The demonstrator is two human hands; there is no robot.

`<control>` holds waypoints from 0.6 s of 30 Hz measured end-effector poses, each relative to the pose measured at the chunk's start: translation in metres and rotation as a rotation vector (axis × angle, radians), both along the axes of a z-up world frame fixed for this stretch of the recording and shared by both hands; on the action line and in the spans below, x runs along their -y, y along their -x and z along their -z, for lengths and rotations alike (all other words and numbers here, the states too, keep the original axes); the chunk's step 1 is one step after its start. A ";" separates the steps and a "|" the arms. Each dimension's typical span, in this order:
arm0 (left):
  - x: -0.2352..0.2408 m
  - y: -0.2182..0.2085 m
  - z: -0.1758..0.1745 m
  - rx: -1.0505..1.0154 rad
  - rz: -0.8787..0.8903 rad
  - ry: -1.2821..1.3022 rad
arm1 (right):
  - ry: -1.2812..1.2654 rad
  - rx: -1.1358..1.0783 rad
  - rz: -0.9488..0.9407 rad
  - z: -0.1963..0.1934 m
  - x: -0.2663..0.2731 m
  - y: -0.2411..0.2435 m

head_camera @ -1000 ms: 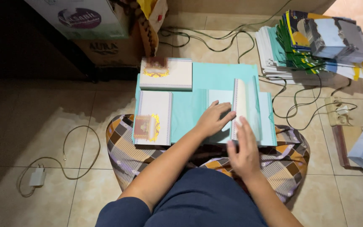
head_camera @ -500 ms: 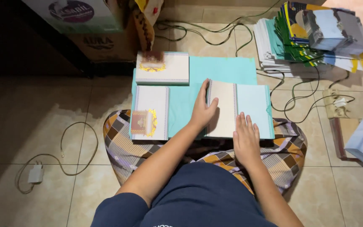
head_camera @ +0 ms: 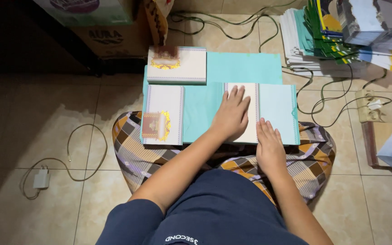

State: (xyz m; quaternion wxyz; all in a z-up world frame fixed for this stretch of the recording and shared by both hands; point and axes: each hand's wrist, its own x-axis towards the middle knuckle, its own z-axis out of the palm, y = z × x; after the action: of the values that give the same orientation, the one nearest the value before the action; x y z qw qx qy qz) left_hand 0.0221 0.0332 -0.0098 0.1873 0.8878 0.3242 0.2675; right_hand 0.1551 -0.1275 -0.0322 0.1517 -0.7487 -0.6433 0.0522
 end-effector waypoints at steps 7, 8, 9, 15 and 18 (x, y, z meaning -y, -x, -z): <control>0.007 -0.005 -0.003 -0.329 0.069 -0.045 | 0.090 -0.104 -0.002 -0.029 -0.034 -0.007; 0.006 -0.006 -0.004 -0.376 0.072 -0.033 | 0.092 -0.102 -0.002 -0.031 -0.044 -0.009; 0.006 -0.009 -0.004 -0.376 0.072 -0.035 | 0.089 -0.102 -0.002 -0.029 -0.047 -0.011; -0.003 -0.022 -0.020 -0.539 0.029 0.036 | 0.101 -0.031 -0.005 -0.018 -0.032 -0.008; -0.013 -0.025 -0.035 -0.555 0.001 0.061 | 0.106 -0.052 -0.001 -0.025 -0.017 -0.002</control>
State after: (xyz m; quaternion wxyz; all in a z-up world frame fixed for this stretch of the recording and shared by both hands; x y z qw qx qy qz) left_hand 0.0469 0.0459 0.0248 0.1183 0.9211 0.3708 0.0043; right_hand 0.1573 -0.1106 -0.0074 0.1283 -0.7539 -0.6356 0.1056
